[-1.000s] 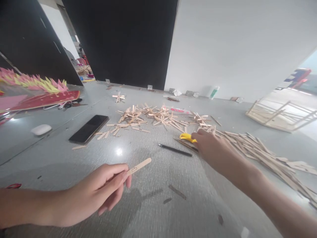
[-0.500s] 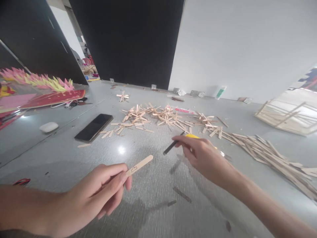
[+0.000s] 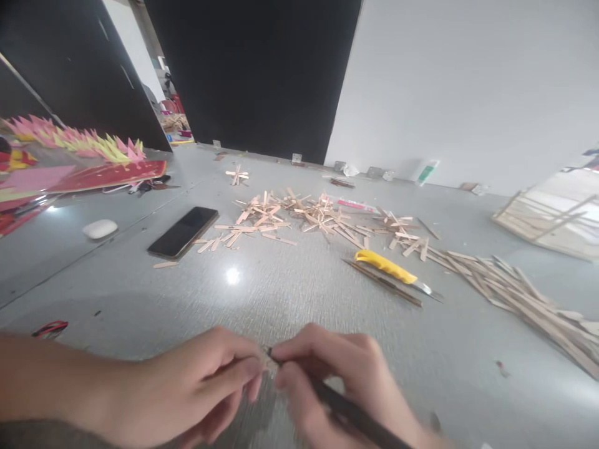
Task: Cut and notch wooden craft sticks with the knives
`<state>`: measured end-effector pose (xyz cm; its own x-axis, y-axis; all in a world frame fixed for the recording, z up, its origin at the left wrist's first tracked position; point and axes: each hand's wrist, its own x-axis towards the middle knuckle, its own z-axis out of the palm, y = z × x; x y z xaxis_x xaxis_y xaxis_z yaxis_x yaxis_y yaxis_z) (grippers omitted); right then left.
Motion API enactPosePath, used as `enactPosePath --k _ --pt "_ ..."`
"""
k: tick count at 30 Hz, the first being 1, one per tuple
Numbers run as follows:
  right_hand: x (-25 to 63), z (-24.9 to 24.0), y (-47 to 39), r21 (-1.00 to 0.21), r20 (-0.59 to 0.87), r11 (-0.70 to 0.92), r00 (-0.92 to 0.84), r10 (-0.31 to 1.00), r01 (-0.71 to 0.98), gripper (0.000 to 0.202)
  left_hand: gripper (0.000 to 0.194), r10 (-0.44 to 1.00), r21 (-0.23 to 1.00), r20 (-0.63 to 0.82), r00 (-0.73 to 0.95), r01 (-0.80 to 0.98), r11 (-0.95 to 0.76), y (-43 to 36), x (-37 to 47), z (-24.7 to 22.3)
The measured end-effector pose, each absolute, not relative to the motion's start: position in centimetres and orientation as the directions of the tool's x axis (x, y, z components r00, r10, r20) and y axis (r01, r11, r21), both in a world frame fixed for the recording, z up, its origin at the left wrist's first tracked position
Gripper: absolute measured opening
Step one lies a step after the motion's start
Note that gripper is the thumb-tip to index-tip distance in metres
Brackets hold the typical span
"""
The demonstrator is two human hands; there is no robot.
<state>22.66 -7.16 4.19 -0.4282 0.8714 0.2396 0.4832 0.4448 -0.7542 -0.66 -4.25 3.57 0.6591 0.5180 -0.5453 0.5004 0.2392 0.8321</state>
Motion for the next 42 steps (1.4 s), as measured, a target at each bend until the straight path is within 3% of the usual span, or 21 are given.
enactPosePath --k 3,9,13,16,20,31,42 --pt "21.7 1.4 -6.5 -0.816 0.150 0.398 -0.512 0.846 0.420 0.012 0.030 0.479 0.802 -0.583 0.656 0.561 0.207 -2.7 -0.8 2.7" --pt "21.8 -2.2 -6.3 -0.844 0.217 0.435 -0.544 0.811 0.313 0.008 0.032 0.378 0.752 -0.650 0.659 0.630 0.193 -0.7 -1.0 3.1" --pt "22.4 -3.5 -6.8 -0.817 0.231 0.474 -0.567 0.791 0.328 0.012 0.034 0.329 0.753 -0.650 0.685 0.640 0.152 -0.1 -0.8 3.4" --pt "22.4 -3.4 -6.9 -0.790 0.245 0.497 -0.558 0.793 0.359 0.012 0.033 0.291 0.753 -0.651 0.702 0.645 0.129 0.3 -0.8 3.3" --pt "22.3 -2.3 -6.7 -0.782 0.159 0.437 -0.535 0.829 0.444 0.018 0.033 0.266 0.743 -0.664 0.699 0.656 0.130 0.6 -0.8 3.2" --pt "22.9 -3.9 -7.0 -0.829 0.154 0.420 -0.570 0.807 0.370 0.011 0.034 0.242 0.738 -0.670 0.702 0.664 0.118 0.8 -0.8 3.1" --pt "22.2 -1.3 -6.4 -0.802 0.117 0.424 -0.586 0.802 0.421 0.014 0.030 0.252 0.739 -0.668 0.700 0.666 0.108 0.6 -0.7 3.2"
